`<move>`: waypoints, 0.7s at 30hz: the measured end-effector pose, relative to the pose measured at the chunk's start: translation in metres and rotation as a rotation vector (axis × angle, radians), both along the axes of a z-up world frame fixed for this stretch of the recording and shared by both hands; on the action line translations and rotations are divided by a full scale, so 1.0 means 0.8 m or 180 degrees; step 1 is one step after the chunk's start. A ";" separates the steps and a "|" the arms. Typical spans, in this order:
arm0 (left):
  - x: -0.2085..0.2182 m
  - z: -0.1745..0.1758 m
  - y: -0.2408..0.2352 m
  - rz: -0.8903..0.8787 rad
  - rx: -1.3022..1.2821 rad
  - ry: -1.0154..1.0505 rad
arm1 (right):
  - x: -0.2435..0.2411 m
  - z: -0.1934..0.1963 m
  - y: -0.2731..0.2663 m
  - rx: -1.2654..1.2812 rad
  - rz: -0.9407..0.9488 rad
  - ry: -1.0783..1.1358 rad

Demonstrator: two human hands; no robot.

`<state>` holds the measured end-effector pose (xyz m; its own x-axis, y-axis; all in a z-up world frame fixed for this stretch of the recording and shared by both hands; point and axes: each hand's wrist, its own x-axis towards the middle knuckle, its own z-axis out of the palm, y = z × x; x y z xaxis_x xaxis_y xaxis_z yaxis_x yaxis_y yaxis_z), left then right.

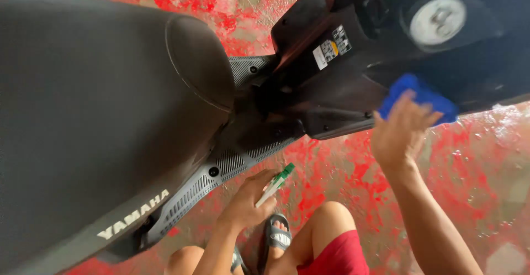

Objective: The person cleans a Yamaha scooter by spraying a cleaning solution from a white bottle and wiping various surfaces with a blue cloth. They clean the under-seat storage, footrest, seat, front fairing, and rear wheel area.

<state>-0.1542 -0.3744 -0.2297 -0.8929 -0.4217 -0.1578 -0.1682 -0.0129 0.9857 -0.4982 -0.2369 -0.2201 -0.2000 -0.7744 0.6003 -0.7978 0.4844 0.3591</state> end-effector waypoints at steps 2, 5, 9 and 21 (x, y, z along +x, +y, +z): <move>0.008 -0.026 0.002 0.0123 -0.0118 0.0229 | 0.011 -0.061 -0.044 0.0693 -0.0847 0.0026; 0.024 -0.069 0.010 0.0180 0.0109 0.0226 | 0.049 -0.192 -0.091 0.1474 -0.1553 -0.0250; 0.034 -0.110 0.002 -0.0022 -0.0518 0.0206 | 0.011 -0.440 -0.112 0.2272 -0.0297 -0.0858; 0.038 -0.128 -0.007 0.0272 -0.0540 0.0403 | 0.018 -0.163 -0.036 0.2320 -0.0025 0.0900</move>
<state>-0.1236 -0.3796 -0.3322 -0.8610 -0.5075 0.0328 -0.0484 0.1461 0.9881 -0.4840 -0.2659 -0.3509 -0.1224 -0.9920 -0.0303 -0.6261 0.0535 0.7779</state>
